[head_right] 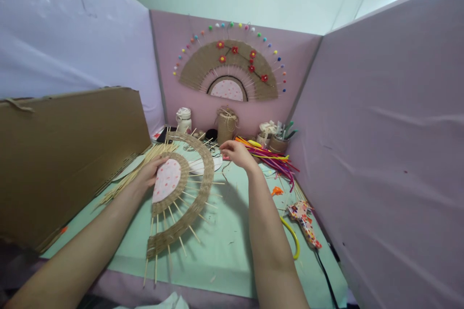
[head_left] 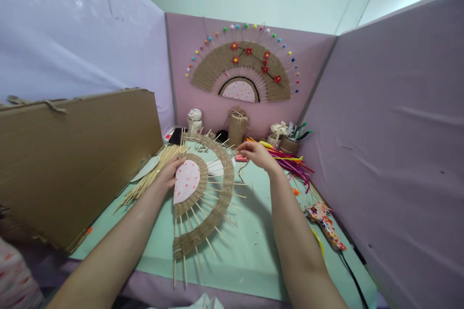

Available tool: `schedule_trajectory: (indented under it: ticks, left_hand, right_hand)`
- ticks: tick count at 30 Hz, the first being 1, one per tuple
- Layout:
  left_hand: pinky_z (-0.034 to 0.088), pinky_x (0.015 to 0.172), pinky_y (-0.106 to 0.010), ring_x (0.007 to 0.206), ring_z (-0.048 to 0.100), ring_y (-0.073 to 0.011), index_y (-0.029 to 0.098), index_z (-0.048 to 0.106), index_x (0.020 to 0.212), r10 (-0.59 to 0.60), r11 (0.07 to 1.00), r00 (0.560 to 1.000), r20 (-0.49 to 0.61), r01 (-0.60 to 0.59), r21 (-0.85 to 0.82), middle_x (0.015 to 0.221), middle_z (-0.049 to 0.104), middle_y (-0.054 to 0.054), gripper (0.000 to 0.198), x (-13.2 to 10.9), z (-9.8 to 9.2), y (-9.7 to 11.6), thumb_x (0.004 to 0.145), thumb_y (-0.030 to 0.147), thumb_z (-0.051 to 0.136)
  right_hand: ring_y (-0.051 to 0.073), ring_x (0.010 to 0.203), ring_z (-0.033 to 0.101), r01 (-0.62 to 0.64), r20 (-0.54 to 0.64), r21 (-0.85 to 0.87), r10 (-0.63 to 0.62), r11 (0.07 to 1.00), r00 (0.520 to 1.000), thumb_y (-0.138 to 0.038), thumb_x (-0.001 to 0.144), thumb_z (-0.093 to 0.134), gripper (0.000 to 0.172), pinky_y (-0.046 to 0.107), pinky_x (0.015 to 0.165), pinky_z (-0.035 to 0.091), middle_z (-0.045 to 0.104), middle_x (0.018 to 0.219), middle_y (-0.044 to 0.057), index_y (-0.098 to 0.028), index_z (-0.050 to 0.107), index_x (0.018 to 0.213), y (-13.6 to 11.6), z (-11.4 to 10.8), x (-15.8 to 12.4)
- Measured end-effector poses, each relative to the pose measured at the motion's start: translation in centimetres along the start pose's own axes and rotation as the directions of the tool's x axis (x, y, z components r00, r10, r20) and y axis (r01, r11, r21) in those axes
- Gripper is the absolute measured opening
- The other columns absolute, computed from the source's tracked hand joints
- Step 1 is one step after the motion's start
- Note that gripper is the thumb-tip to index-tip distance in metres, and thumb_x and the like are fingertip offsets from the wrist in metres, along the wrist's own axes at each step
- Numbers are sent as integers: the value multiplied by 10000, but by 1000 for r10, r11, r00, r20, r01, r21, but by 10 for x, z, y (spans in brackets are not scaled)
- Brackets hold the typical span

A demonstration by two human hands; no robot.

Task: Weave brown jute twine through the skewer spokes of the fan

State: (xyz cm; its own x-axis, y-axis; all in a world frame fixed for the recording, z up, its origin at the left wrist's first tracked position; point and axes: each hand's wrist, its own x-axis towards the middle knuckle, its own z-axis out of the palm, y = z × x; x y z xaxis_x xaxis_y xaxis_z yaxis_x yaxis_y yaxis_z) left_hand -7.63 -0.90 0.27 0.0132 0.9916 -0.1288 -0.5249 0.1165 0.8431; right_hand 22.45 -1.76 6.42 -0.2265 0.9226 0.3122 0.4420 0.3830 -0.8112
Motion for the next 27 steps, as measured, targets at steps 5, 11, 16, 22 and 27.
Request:
schedule_trajectory:
  ticks: [5, 11, 16, 22, 27]
  left_hand:
    - [516, 486, -214, 479, 616, -115, 167, 477, 707, 0, 999, 1000, -8, 0, -34, 578, 615, 29, 208, -1, 2, 1, 696, 10, 613]
    - [534, 523, -241, 519, 635, -133, 155, 516, 715, -7, 998, 1000, 21, 8, -68, 600, 634, 8, 166, 2, 0, -3, 712, 15, 603]
    - [539, 525, -243, 500, 626, -124, 159, 517, 709, -6, 997, 999, 35, 8, -76, 586, 633, 12, 169, 3, -1, -4, 734, 1, 573]
    - [538, 525, -241, 512, 634, -129, 157, 526, 729, 8, 997, 1000, 7, -7, -76, 601, 645, 4, 163, 2, 0, -3, 736, 4, 580]
    - [535, 542, -241, 527, 641, -132, 154, 533, 737, 17, 996, 999, -47, -21, -82, 619, 657, -3, 163, 1, 3, -3, 731, -3, 577]
  right_hand:
    - [86, 571, 515, -37, 0, 195, 38, 980, 999, -304, 683, 600, 219, 217, 534, 412, 617, 735, 5, -162, 601, 849, 4, -1, -1]
    - [92, 609, 544, -77, 57, 274, 63, 959, 996, -280, 658, 633, 210, 220, 582, 436, 642, 727, 11, -159, 635, 829, 12, 5, 1]
    - [118, 726, 598, -128, 162, 314, 79, 941, 984, -263, 661, 656, 193, 226, 647, 446, 670, 784, 30, -160, 656, 823, 20, 13, 4]
    - [98, 664, 575, -151, 174, 257, 108, 955, 979, -289, 677, 656, 244, 200, 572, 403, 662, 753, 26, -160, 678, 883, 23, 10, 4]
    - [74, 566, 496, -147, 168, 254, 106, 956, 980, -316, 677, 654, 275, 193, 502, 355, 647, 720, 34, -134, 666, 883, 26, 8, 3]
